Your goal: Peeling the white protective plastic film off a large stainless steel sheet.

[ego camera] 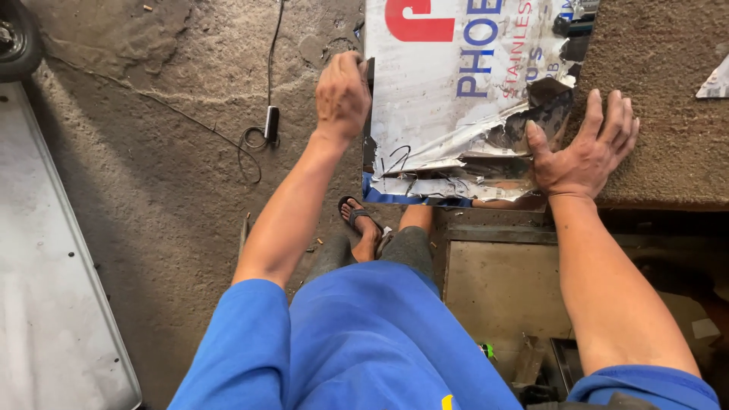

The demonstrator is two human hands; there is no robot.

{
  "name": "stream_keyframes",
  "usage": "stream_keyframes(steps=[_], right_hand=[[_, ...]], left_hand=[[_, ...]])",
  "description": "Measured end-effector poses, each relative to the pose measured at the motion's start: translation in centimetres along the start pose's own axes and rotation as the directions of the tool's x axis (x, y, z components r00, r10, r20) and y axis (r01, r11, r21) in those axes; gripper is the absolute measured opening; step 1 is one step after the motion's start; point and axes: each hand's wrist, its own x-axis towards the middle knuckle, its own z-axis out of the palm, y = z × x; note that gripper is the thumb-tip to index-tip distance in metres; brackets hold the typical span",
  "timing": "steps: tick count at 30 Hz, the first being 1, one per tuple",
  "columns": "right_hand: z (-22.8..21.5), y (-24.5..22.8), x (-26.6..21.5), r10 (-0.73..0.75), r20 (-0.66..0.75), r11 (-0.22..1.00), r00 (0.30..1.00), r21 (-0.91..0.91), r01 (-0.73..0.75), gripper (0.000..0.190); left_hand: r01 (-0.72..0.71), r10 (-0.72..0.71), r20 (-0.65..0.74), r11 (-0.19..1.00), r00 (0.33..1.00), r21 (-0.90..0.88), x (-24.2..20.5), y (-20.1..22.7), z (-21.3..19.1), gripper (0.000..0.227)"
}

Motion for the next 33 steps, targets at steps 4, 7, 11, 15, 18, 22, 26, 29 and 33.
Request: stream_keyframes(steps=[4, 7, 11, 15, 18, 22, 26, 29, 33], right_hand=[[0.2, 0.3, -0.1, -0.012, -0.021, 1.0, 1.0, -0.003, 0.012, 0.093], [0.1, 0.2, 0.0, -0.016, -0.021, 1.0, 1.0, -0.01, 0.016, 0.094], [-0.1, -0.1, 0.1, 0.0, 0.005, 1.0, 1.0, 0.001, 0.0, 0.094], [-0.1, -0.1, 0.0, -0.002, -0.001, 1.0, 1.0, 0.004, 0.002, 0.094], [0.2, 0.2, 0.0, -0.019, -0.024, 1.0, 1.0, -0.004, 0.019, 0.093], [0.4, 0.5, -0.2, -0.014, -0.03, 1.0, 0.999, 0.001, 0.014, 0.091], [0.2, 0.2, -0.1, -0.014, -0.015, 1.0, 1.0, 0.011, 0.014, 0.093], [0.3, 0.3, -0.1, -0.043, -0.044, 0.999, 0.998, -0.004, 0.043, 0.092], [0.6, 0.5, -0.3, -0.063, -0.072, 0.998, 0.995, -0.028, 0.061, 0.092]], left_hand=[[0.242, -0.245, 0.024, 0.932, 0.969, -0.269, -0.7, 1.0, 0.6, 0.025], [0.51, -0.518, 0.095, 0.764, 0.85, -0.396, 0.1, 3.2, -2.3, 0.028], [0.625, -0.626, 0.154, 0.661, 0.764, -0.416, 0.0, 3.8, -2.9, 0.041], [0.489, -0.49, 0.062, 0.836, 0.87, -0.248, -0.1, 3.8, -1.9, 0.02], [0.342, -0.343, -0.004, 0.937, 0.939, 0.066, 0.2, 3.8, -1.8, 0.022], [0.265, -0.262, -0.047, 0.962, 0.964, 0.064, 0.6, 2.4, -3.5, 0.031], [0.497, -0.503, -0.003, 0.854, 0.864, -0.157, -0.5, -1.3, -5.3, 0.01], [0.666, -0.671, 0.082, 0.699, 0.737, -0.261, -0.6, -1.2, -6.7, 0.027], [0.77, -0.703, 0.32, 0.543, 0.635, -0.334, -0.8, 1.7, -7.3, 0.014]])
